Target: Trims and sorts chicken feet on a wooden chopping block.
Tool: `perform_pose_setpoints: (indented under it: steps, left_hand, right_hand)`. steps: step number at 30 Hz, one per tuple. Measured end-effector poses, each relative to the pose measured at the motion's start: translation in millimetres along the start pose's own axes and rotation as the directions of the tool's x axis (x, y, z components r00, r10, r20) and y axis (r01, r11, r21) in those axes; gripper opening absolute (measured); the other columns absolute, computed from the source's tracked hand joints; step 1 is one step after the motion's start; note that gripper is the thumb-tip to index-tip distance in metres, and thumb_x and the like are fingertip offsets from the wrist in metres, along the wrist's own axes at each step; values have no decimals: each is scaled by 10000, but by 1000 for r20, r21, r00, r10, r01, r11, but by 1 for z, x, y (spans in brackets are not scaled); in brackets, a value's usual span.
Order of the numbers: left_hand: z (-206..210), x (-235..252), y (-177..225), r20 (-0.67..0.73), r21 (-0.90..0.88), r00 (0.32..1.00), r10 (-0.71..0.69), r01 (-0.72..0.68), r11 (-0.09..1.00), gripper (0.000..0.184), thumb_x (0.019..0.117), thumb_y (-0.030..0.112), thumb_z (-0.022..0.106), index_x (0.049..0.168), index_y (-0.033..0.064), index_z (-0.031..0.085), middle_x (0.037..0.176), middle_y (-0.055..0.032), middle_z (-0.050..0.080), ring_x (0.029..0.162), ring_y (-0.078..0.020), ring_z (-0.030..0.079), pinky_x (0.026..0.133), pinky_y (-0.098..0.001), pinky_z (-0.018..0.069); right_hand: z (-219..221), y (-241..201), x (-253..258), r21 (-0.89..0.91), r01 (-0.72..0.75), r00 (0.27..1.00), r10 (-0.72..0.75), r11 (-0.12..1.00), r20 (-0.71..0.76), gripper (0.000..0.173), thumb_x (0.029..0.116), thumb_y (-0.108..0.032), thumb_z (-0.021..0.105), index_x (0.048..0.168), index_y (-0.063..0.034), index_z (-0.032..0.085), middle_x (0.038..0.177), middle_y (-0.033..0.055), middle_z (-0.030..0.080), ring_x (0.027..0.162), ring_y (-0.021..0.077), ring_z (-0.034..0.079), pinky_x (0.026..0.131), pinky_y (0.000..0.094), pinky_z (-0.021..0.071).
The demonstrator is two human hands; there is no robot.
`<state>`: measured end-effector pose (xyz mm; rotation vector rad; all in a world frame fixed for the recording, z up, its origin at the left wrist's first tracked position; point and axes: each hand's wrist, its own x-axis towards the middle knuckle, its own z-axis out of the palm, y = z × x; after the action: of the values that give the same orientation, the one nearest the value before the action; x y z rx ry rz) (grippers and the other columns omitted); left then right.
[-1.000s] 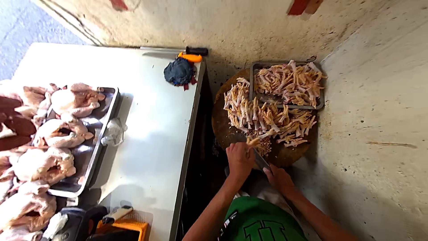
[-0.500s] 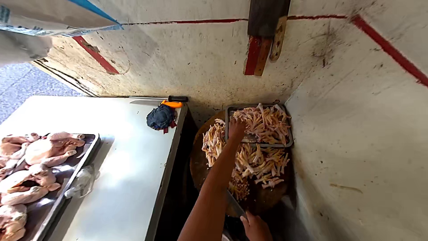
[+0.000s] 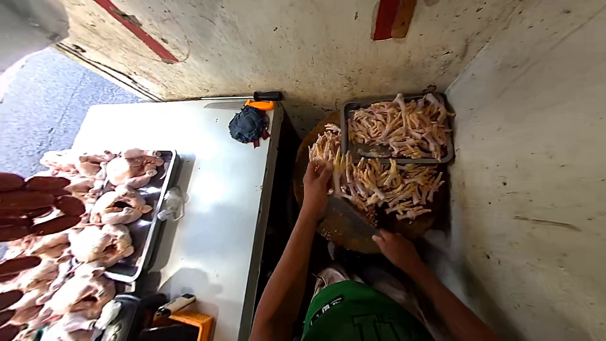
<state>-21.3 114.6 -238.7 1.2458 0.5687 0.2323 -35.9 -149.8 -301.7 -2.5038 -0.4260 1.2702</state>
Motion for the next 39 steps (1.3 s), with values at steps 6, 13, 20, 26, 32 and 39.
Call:
perform_pose_setpoints:
  steps: [6,13,20,26,32,39]
  left_hand:
    - [-60,-104,-98,-63,55,919,-390,394,918,212,993,31,627,1141,-49,496,858,-119,652,674,-189,675,652,-351,606]
    - [-75,-126,-121,41,850,929,-368,161,501,271,1029,167,555,1237,40,674,1220,-189,687,1156,-342,664,999,-542,519]
    - [-79,-119,-112,188,898,927,-324,-29,440,276,1039,138,517,1190,-9,696,1229,-210,670,1190,-340,643,1034,-484,504]
    - [-86,-100,-108,348,903,892,-288,-237,357,272,1018,55,508,1195,-12,703,1268,-210,664,1274,-360,584,1106,-480,443]
    - [-89,-93,-107,363,919,885,-292,-287,270,297,1012,86,518,1249,29,687,1272,-185,678,1277,-370,580,1091,-520,425]
    - [-79,-114,-133,-49,692,885,-464,365,623,258,948,213,661,1120,21,652,985,-155,686,872,-278,691,798,-478,567]
  right_hand:
    - [5,-6,-5,-122,-15,988,-5,992,-156,444,1110,-372,425,1310,-41,643,1048,257,722,1016,455,702,865,650,528]
    - [72,-21,-49,-114,-101,974,75,988,-212,444,1118,-336,414,1366,-13,589,1020,246,727,990,432,718,858,600,554]
    - [91,-35,-67,-127,-36,959,-1,991,-283,405,1113,-294,444,1328,-6,633,988,240,736,929,427,730,803,597,563]
    - [86,-44,-67,-89,-62,965,37,994,-260,406,1114,-330,443,1237,-6,653,926,213,723,908,398,723,789,567,557]
    - [82,-45,-45,-243,-85,985,45,966,-165,418,1125,-354,380,1324,-64,605,1049,197,732,1019,376,724,856,551,562]
    - [86,-40,-57,-108,-133,975,111,985,-195,421,1120,-341,411,1322,-39,622,1004,227,726,975,409,718,835,583,553]
